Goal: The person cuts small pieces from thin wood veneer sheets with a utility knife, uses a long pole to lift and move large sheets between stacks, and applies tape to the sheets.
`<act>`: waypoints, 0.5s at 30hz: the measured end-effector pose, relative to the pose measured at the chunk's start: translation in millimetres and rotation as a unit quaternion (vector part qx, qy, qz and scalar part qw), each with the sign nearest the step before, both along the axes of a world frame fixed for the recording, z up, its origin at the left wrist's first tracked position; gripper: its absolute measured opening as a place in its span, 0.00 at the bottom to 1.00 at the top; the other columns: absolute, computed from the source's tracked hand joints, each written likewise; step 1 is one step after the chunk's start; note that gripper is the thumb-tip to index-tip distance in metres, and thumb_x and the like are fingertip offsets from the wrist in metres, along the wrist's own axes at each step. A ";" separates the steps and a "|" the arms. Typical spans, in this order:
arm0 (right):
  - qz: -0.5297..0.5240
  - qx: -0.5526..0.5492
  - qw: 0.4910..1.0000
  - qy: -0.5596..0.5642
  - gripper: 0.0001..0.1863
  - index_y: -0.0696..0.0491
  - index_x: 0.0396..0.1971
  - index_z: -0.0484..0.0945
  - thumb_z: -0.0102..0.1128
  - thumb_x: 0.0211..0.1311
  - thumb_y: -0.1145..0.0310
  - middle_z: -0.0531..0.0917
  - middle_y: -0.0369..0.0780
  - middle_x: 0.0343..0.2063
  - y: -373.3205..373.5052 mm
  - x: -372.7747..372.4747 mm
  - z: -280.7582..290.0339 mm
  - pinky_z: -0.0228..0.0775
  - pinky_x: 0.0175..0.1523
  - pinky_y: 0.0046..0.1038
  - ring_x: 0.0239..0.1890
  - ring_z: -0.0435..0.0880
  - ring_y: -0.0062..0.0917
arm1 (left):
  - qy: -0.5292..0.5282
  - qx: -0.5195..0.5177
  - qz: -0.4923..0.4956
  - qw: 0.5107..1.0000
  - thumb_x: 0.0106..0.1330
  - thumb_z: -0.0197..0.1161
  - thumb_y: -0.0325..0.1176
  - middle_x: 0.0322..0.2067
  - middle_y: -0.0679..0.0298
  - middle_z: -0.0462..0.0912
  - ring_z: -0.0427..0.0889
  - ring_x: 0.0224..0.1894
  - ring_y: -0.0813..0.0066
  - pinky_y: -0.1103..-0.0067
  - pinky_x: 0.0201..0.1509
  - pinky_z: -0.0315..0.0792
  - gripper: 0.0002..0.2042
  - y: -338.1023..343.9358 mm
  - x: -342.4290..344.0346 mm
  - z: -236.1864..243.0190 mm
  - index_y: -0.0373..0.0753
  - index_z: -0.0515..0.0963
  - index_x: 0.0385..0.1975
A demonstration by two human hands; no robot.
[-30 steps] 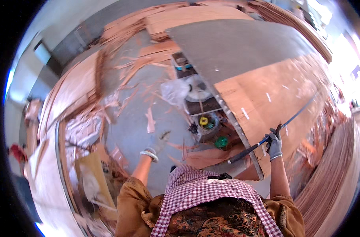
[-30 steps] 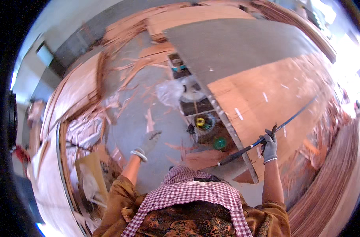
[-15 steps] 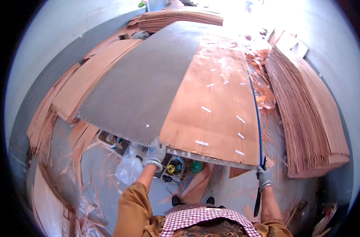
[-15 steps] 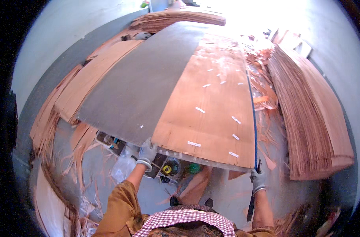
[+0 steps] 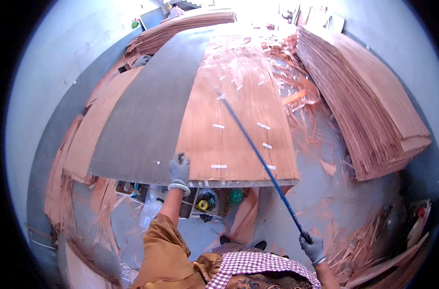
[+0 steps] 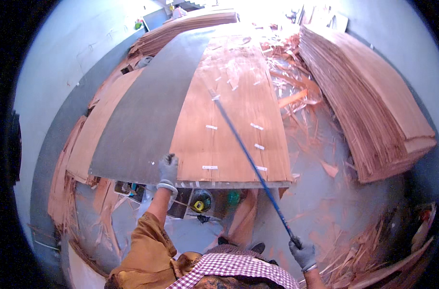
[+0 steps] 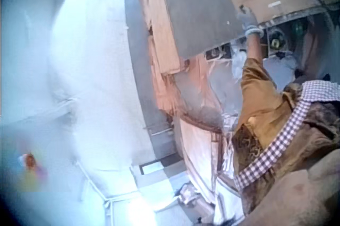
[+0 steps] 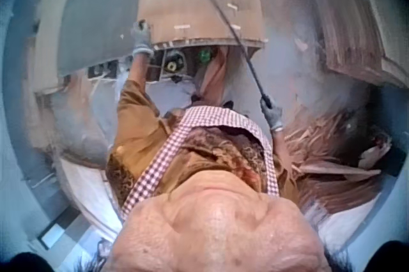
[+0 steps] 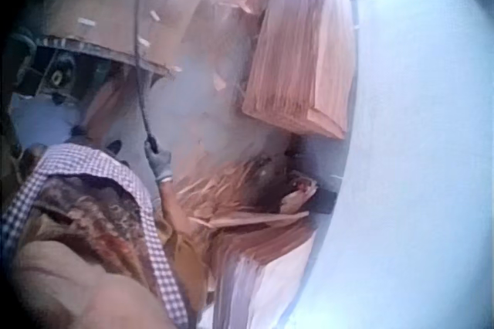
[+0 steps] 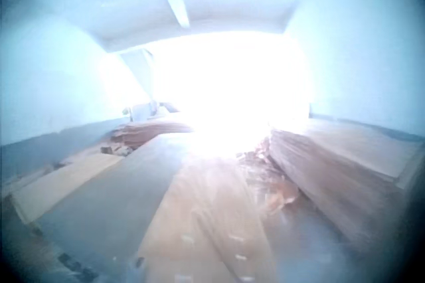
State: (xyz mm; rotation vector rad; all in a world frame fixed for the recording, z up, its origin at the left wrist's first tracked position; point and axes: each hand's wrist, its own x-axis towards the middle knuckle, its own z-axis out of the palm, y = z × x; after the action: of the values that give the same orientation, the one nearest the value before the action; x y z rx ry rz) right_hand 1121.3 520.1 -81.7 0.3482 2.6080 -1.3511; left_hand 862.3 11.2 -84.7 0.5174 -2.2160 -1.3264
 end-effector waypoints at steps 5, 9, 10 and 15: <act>0.157 -0.073 0.984 -0.043 0.12 0.53 0.38 0.79 0.60 0.57 0.64 0.81 0.42 0.23 -10.9 24.4 8.8 0.69 0.32 0.25 0.24 0.79 0.22 | 0.037 -0.135 -0.005 0.990 0.56 0.62 0.30 0.34 0.56 0.76 0.76 0.33 0.68 0.74 0.41 0.71 0.12 -4.9 -11.0 38.5 0.33 0.75 0.37; 0.233 -0.151 0.955 -0.107 0.12 0.50 0.42 0.78 0.59 0.57 0.66 0.83 0.42 0.31 -12.7 34.7 -12.0 0.70 0.42 0.27 0.32 0.81 0.27 | -0.218 -0.226 0.030 0.949 0.52 0.67 0.35 0.42 0.51 0.76 0.78 0.40 0.60 0.69 0.44 0.73 0.16 -26.2 -14.7 33.5 0.32 0.77 0.37; 0.250 -0.151 0.950 -0.110 0.13 0.50 0.43 0.78 0.58 0.57 0.66 0.83 0.42 0.31 -13.5 28.4 -11.8 0.70 0.42 0.27 0.33 0.81 0.27 | -0.296 -0.225 0.067 0.926 0.50 0.68 0.36 0.43 0.50 0.76 0.78 0.42 0.59 0.69 0.45 0.73 0.18 -34.3 -15.9 23.2 0.32 0.77 0.38; 0.257 -0.144 0.952 -0.080 0.13 0.50 0.43 0.77 0.57 0.58 0.65 0.82 0.44 0.31 -19.6 26.0 -15.9 0.71 0.41 0.29 0.32 0.81 0.30 | -0.410 -0.238 0.161 0.866 0.45 0.72 0.40 0.41 0.48 0.80 0.81 0.42 0.60 0.70 0.43 0.75 0.25 -5.3 -8.2 -21.8 0.29 0.77 0.41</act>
State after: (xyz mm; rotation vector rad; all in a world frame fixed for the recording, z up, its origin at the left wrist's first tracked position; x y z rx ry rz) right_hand 1147.4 500.5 -97.6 -0.2421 2.1152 -1.4026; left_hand 854.1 5.9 -106.5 1.3613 -2.7936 -0.3441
